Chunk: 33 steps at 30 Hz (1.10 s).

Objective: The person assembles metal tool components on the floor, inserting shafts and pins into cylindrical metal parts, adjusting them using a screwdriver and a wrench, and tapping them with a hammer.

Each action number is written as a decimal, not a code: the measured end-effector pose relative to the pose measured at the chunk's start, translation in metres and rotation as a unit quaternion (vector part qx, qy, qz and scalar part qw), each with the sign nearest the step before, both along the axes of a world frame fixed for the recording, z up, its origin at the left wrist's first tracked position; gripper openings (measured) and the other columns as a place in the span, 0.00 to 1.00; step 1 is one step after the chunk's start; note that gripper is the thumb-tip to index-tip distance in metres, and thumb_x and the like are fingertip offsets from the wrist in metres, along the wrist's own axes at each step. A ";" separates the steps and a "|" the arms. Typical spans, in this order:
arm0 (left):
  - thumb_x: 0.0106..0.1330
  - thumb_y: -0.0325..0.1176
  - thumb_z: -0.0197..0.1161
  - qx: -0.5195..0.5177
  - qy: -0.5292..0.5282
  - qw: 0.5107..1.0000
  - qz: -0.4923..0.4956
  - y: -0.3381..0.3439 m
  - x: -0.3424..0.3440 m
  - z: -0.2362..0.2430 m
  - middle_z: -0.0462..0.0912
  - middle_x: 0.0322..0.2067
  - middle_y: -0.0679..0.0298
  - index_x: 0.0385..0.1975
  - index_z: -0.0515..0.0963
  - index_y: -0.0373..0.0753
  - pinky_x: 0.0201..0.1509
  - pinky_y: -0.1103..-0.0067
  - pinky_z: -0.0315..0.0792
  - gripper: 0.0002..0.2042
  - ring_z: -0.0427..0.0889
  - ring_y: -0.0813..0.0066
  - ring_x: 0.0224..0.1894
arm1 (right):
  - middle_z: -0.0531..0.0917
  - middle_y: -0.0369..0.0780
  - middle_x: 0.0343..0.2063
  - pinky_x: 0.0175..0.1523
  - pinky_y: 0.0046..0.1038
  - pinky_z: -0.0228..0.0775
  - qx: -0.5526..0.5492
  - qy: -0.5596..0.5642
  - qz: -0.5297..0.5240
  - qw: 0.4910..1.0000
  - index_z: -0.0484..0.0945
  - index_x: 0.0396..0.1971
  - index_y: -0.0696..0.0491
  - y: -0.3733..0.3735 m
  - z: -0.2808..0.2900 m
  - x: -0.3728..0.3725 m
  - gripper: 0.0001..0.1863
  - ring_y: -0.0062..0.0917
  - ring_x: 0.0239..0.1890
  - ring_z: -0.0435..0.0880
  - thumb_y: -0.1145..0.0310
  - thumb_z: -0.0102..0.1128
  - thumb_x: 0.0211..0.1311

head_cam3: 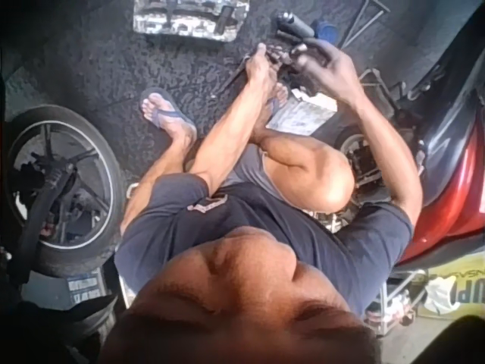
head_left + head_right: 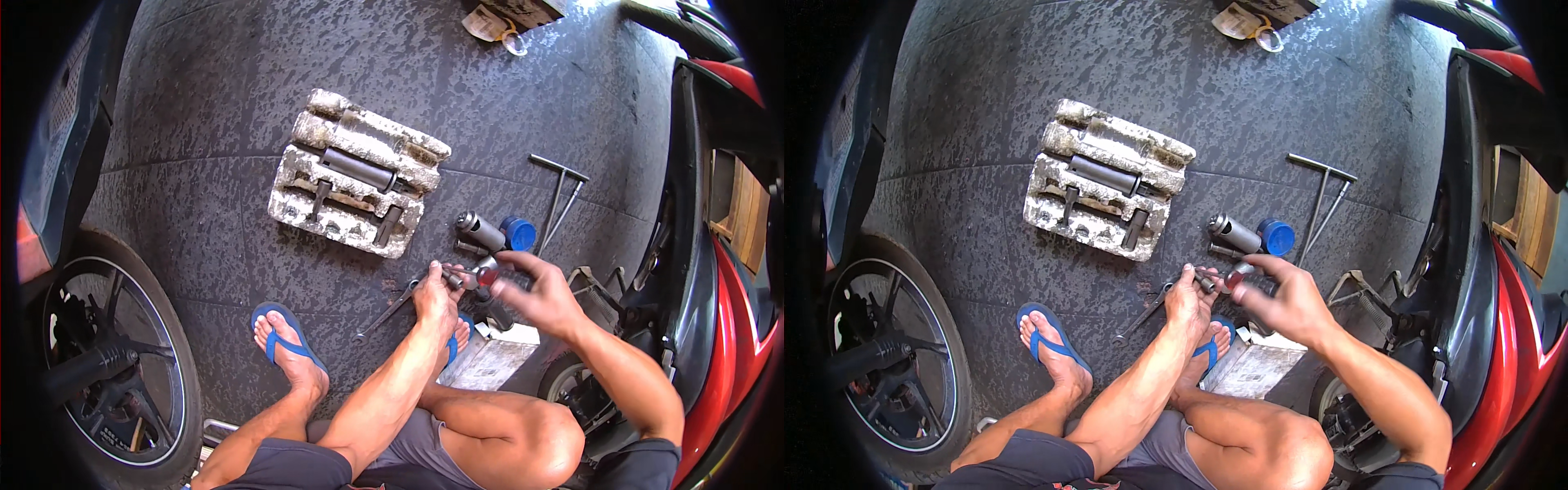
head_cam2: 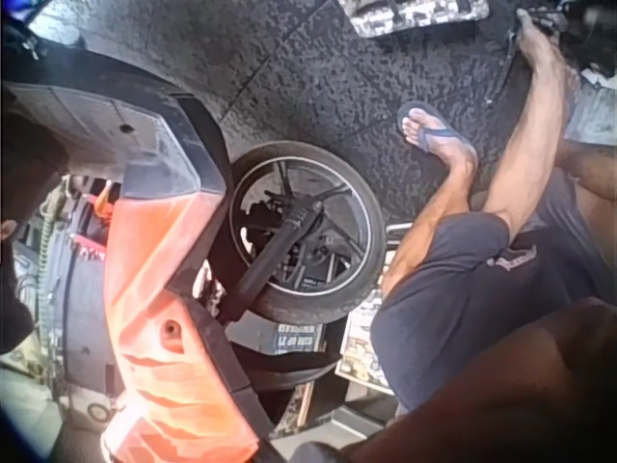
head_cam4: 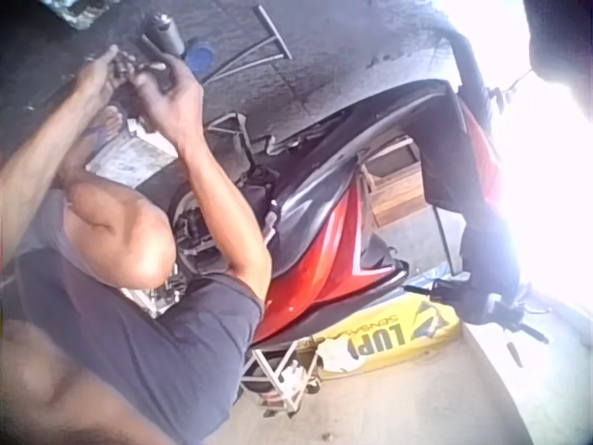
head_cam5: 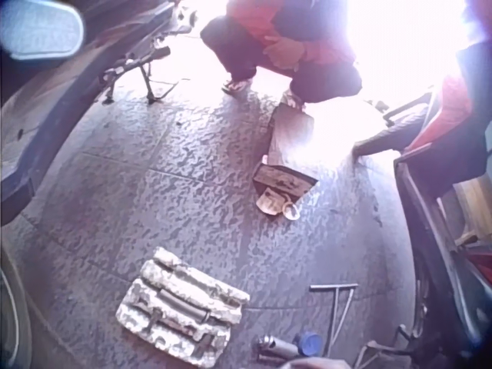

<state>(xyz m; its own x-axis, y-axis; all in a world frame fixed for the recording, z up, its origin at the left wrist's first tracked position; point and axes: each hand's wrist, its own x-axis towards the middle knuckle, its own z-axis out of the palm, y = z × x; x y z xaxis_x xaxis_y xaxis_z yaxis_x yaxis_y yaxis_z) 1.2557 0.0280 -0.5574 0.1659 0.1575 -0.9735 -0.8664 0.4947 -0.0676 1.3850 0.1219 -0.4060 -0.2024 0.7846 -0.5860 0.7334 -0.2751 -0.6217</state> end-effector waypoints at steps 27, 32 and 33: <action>0.77 0.41 0.52 0.044 -0.006 0.999 -0.012 -0.006 -0.005 -0.008 0.83 0.37 0.52 0.39 0.75 0.34 0.41 0.69 0.84 0.15 0.84 0.63 0.38 | 0.83 0.43 0.33 0.40 0.36 0.80 0.108 -0.174 0.381 0.902 0.77 0.48 0.56 -0.010 0.009 -0.002 0.18 0.36 0.38 0.87 0.65 0.61 0.59; 0.77 0.41 0.53 0.059 -0.001 0.998 -0.015 -0.006 -0.003 -0.006 0.83 0.36 0.52 0.39 0.75 0.34 0.41 0.68 0.84 0.14 0.84 0.63 0.38 | 0.84 0.41 0.34 0.42 0.36 0.80 -0.365 0.024 -0.346 0.864 0.77 0.53 0.64 0.000 0.015 -0.004 0.25 0.31 0.33 0.86 0.56 0.59 0.68; 0.77 0.41 0.52 0.059 0.001 0.998 -0.018 -0.006 -0.004 -0.006 0.83 0.36 0.52 0.39 0.75 0.34 0.42 0.68 0.84 0.14 0.84 0.63 0.38 | 0.85 0.42 0.34 0.40 0.37 0.80 -0.399 0.032 -0.329 0.855 0.78 0.52 0.63 0.001 0.012 0.001 0.24 0.33 0.31 0.86 0.57 0.60 0.67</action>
